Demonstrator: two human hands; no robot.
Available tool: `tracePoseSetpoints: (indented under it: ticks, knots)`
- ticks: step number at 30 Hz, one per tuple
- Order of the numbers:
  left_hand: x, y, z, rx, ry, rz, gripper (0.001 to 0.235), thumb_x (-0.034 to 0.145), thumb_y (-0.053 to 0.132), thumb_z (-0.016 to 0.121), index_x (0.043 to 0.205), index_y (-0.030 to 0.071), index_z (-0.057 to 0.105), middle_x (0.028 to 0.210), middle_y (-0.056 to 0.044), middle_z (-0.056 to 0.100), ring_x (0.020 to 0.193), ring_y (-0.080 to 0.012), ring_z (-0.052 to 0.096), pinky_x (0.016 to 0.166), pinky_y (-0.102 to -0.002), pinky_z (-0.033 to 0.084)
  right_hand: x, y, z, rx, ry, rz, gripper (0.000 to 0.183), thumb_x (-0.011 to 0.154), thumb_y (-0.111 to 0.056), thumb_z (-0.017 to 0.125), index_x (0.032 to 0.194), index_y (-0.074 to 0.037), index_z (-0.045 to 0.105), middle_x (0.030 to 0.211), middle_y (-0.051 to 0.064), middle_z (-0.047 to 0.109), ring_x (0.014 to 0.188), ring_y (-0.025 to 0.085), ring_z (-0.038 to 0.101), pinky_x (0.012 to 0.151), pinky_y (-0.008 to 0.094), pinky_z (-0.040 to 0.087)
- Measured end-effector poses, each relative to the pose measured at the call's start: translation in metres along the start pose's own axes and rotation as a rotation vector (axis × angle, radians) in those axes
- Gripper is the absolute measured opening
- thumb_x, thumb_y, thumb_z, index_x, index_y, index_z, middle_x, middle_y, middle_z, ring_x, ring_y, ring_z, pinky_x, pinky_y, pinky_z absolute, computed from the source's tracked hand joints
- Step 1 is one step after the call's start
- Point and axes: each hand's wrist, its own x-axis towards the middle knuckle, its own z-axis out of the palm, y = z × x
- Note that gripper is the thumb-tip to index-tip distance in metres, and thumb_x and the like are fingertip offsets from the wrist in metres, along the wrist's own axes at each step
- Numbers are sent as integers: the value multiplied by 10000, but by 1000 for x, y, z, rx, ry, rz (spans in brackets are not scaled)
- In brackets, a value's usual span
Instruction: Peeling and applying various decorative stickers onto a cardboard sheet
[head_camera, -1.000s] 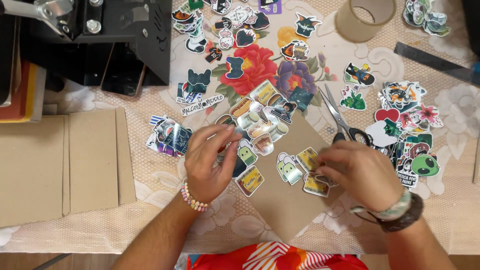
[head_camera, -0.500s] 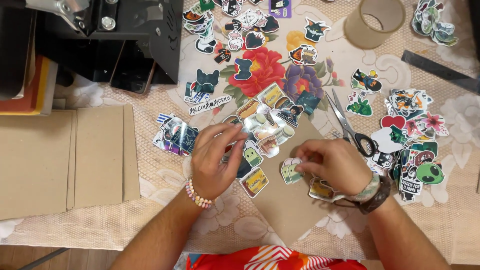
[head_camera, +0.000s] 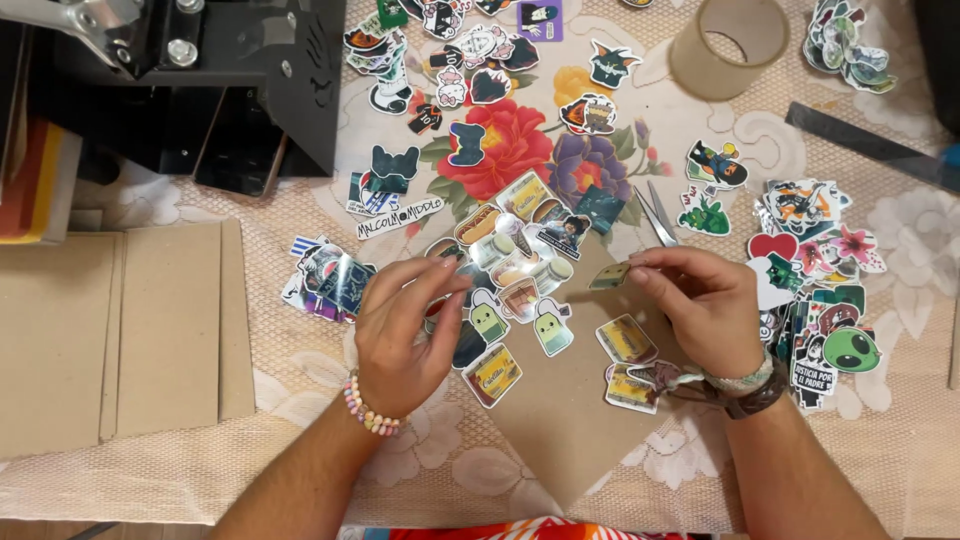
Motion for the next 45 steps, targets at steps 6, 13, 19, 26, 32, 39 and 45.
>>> tracePoseSetpoints:
  ticks: [6,13,19,26,32,39,45]
  knots:
    - [-22,10,-9,196,-162,456,273,939,252,839,1155,227,675,1180,38,746,1047,-181,678,988,-398,515,-36,-32,0,-236,97,-989,98,904,-110,662,846,-100,740,885,141,711,684,223,674,585,351,527]
    - [-21,28,-17,227,53,894,615,1066,152,669,1520,40,269,1100,39,839,996,-115,705,941,-297,500,-66,-87,-5,-496,-217,-1264,136,947,-111,627,1026,-59,725,1088,77,729,770,121,637,611,265,536]
    - [-25,29,-20,241,-40,919,427,1154,293,488,1508,115,329,1118,46,860,1028,-92,703,1004,-295,449,-64,-84,-2,-455,-278,-1303,152,963,-101,592,1003,-24,717,1082,116,738,849,134,679,631,264,544]
    - [-25,30,-17,227,-23,902,393,1154,330,435,1488,137,361,1086,40,865,974,-86,714,972,-289,455,-65,-79,0,-399,-268,-1294,121,953,-104,610,971,-47,714,1077,122,736,838,138,705,615,250,542]
    - [-19,36,-16,220,20,869,375,1151,327,421,1452,111,366,1054,57,856,966,-90,706,959,-270,455,-65,-79,1,-358,-282,-1232,147,959,-117,599,1005,-66,728,1105,94,737,836,144,716,613,254,536]
    - [-16,38,-15,181,31,874,322,1124,298,425,1391,118,411,1011,31,853,942,-90,709,958,-280,441,-68,-78,1,-353,-292,-1243,157,966,-97,580,1025,-52,719,1121,98,735,868,161,727,627,259,552]
    - [-32,46,-17,-48,-225,485,107,1049,180,430,991,142,512,1219,-48,725,1062,-252,740,923,-381,525,-62,-69,9,-326,-159,-1304,120,950,-116,615,963,-72,726,1060,81,752,774,142,696,572,255,509]
